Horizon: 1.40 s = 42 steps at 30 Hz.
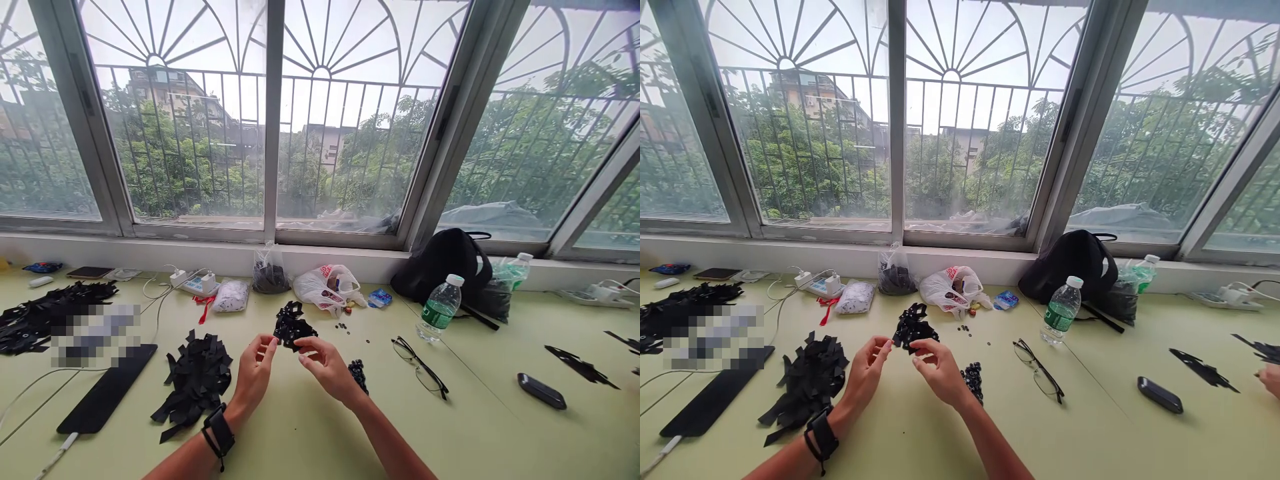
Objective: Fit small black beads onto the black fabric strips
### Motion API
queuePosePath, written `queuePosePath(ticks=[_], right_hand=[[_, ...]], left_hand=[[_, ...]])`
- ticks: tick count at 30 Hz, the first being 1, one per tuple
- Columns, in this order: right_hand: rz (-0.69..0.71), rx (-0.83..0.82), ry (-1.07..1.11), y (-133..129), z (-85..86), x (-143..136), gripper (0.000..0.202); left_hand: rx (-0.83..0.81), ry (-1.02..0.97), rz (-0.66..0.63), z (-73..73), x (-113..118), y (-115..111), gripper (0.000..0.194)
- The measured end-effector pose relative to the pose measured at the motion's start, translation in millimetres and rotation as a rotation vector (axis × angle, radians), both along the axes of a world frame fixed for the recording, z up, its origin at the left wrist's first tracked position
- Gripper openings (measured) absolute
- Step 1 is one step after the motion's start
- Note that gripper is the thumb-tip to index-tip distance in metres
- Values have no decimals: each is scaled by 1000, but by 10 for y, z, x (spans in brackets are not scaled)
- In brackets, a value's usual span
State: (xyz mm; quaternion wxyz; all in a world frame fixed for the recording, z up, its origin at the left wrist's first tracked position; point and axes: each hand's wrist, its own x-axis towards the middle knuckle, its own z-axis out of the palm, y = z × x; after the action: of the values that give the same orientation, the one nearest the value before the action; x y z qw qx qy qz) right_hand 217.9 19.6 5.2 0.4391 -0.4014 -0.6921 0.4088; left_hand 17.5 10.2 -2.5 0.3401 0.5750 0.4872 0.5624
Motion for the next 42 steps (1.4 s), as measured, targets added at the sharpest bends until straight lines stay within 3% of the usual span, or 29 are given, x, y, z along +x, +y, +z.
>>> queuePosePath(ticks=[3,10,15,19,24,28,31,34,39,42], right_hand=[[-39,98,-141,11,-52,22,40],[-61,238,-324,50,-151,50,22],[-132,329,-381,132,-160,162,17],[-248,387,-433,228,-124,457,16],[-384,401,-465,271,-121,918,19],[-450,359,-456,244,-153,1114,22],[-455,338,-469,229,-141,1143,22],[-393,309,-483,199,-99,1127,23],[-210,192,-528,91,-7,1126,19],[-176,126,-557,46,47,1187,18]], left_hand=[[37,35,15,25,18,-27,33],[221,302,-148,56,116,-192,18],[250,537,-84,116,63,-246,15],[197,705,32,260,-380,-84,17],[49,937,320,375,-1353,56,22],[14,1117,221,279,-1861,-9,30],[-56,1077,144,178,-1988,-45,22],[-111,1007,155,137,-2010,-45,17],[-98,935,228,229,-1954,-64,14],[-86,888,271,329,-1883,-95,18]])
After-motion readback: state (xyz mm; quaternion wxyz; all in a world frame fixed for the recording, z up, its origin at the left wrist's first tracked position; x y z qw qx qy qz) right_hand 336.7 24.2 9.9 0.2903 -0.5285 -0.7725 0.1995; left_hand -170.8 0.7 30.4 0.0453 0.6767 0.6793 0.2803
